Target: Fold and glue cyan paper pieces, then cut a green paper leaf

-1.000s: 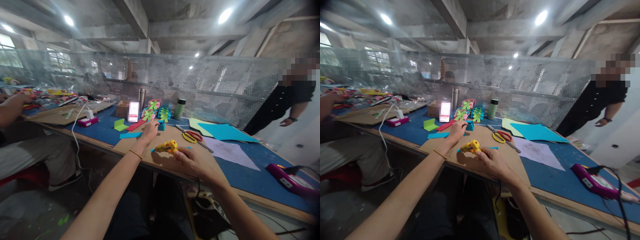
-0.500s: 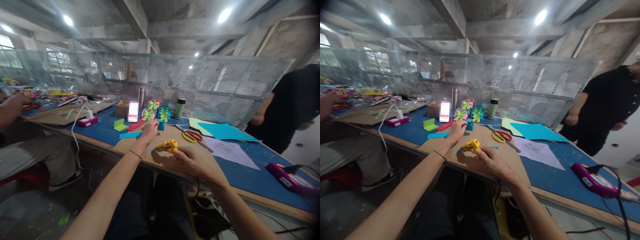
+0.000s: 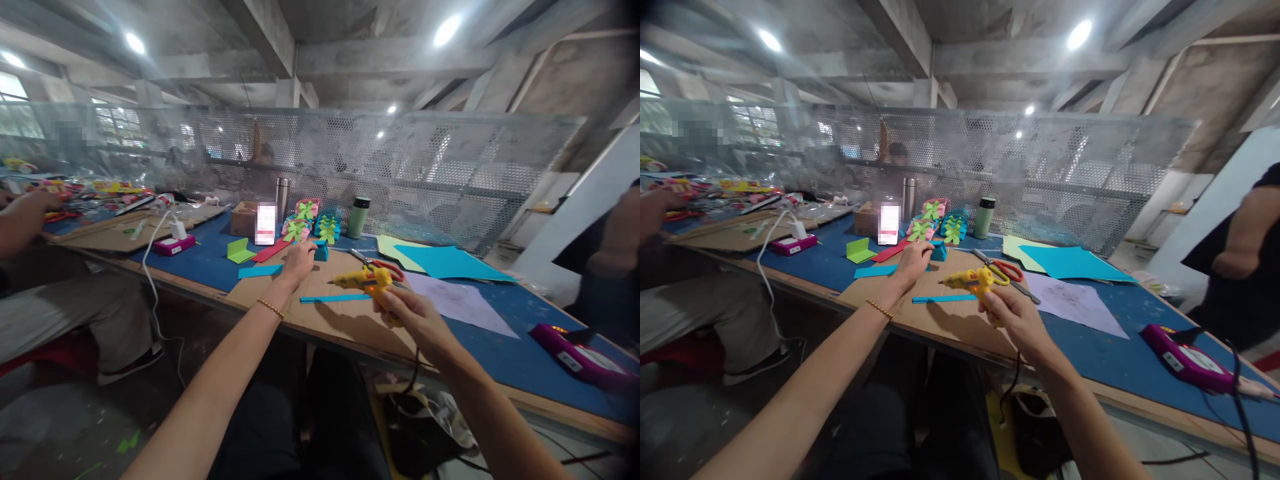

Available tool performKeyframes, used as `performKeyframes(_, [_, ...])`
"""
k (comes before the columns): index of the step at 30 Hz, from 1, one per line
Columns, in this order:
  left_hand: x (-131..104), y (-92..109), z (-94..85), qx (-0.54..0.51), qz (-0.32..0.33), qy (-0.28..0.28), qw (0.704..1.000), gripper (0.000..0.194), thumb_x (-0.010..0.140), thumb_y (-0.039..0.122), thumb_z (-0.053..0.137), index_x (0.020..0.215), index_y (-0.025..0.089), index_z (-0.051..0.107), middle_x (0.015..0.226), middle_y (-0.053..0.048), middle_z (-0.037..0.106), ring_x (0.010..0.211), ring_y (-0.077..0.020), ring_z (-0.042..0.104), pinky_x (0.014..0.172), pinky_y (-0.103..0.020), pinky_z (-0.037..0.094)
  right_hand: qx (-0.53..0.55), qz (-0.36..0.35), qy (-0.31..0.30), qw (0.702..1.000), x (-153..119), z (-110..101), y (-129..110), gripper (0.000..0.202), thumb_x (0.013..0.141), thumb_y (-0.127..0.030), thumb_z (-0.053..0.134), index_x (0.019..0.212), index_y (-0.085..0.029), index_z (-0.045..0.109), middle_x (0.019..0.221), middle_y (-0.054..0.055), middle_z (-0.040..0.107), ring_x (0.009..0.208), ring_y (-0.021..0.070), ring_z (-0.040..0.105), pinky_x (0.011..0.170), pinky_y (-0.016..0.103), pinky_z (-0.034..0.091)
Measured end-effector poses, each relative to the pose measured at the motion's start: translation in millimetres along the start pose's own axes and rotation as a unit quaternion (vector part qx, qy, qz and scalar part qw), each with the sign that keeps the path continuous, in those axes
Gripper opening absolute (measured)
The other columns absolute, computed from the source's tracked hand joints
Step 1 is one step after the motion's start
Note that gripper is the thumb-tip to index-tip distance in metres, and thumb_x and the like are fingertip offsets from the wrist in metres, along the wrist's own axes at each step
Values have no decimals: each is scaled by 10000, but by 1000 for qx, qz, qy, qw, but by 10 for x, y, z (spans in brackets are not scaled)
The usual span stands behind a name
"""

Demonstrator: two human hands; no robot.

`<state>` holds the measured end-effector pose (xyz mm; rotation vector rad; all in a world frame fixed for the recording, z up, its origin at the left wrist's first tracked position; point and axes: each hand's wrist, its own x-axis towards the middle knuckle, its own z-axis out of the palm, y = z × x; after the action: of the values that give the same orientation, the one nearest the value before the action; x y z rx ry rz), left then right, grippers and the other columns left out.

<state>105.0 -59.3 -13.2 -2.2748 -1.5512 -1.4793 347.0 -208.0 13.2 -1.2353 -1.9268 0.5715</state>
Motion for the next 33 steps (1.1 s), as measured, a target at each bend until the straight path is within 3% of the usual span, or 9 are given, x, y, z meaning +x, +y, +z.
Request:
performKeyframes(4, [12, -17, 15, -4, 3, -2, 1000, 231, 888, 95, 556, 1008, 150, 745, 1038, -108, 753, 989, -239, 673, 924, -367, 509, -111, 14, 101, 989, -69, -515, 323, 502, 912, -627, 434, 848, -188, 669, 697, 72, 614, 607, 196, 548, 567, 310, 439])
performKeyframes(7, [16, -28, 20, -4, 8, -1, 1000, 235, 889, 95, 550, 1011, 147, 744, 1036, -108, 755, 979, -243, 673, 911, -367, 511, -313, 1, 161, 936, -102, -938, 786, 437, 908, -535, 434, 937, -186, 695, 817, 132, 680, 687, 260, 605, 630, 364, 445])
performKeyframes(10, [21, -31, 19, -3, 5, 4, 1000, 234, 885, 90, 553, 1009, 148, 743, 1028, -107, 756, 971, -244, 675, 902, -364, 511, -459, -3, 127, 879, -150, -1202, 1280, 356, 912, -401, 444, 918, -172, 717, 852, 183, 677, 730, 301, 621, 624, 380, 423])
performKeyframes(13, [28, -32, 21, -9, 5, 7, 1000, 231, 883, 92, 554, 1001, 158, 742, 1014, -99, 757, 971, -243, 673, 903, -364, 510, -503, 2, 80, 860, -193, -1262, 1450, 250, 886, -378, 565, 796, -198, 715, 744, 160, 663, 645, 283, 603, 593, 369, 395])
performKeyframes(17, [28, -32, 23, -17, 13, 13, 1000, 233, 881, 95, 553, 994, 163, 745, 1004, -98, 756, 960, -246, 671, 901, -365, 506, -545, -68, 169, 819, -74, -944, 932, 240, 915, -368, 592, 889, -179, 738, 944, 220, 691, 789, 318, 620, 636, 388, 381])
performKeyframes(21, [16, -31, 12, -25, 9, 27, 999, 235, 881, 93, 546, 990, 150, 747, 1005, -105, 758, 959, -246, 672, 901, -355, 504, -360, -208, 35, 909, 297, -181, 139, 236, 955, -237, 528, 844, -195, 732, 875, 95, 714, 795, 200, 639, 715, 301, 426])
performKeyframes(23, [12, -33, 9, -27, 0, 30, 999, 237, 879, 93, 546, 991, 152, 747, 1014, -103, 759, 963, -244, 671, 906, -352, 503, -308, -219, -36, 925, 493, 224, -109, 187, 930, -218, 571, 857, -220, 744, 880, 55, 725, 808, 176, 648, 726, 273, 422])
performKeyframes(27, [18, -38, 19, -30, -6, 26, 999, 242, 873, 90, 546, 996, 149, 747, 1028, -109, 755, 973, -247, 666, 915, -356, 503, -282, -178, -111, 936, 777, 715, -216, 163, 909, -249, 628, 825, -201, 759, 877, 63, 742, 785, 177, 656, 707, 272, 404])
performKeyframes(33, [11, -26, 14, -38, -3, 31, 999, 243, 875, 100, 543, 987, 161, 750, 1002, -95, 753, 959, -237, 665, 912, -350, 505, -242, -75, -215, 943, 968, 748, -48, 120, 801, -261, 683, 872, -187, 746, 801, 36, 738, 672, 157, 622, 570, 245, 365])
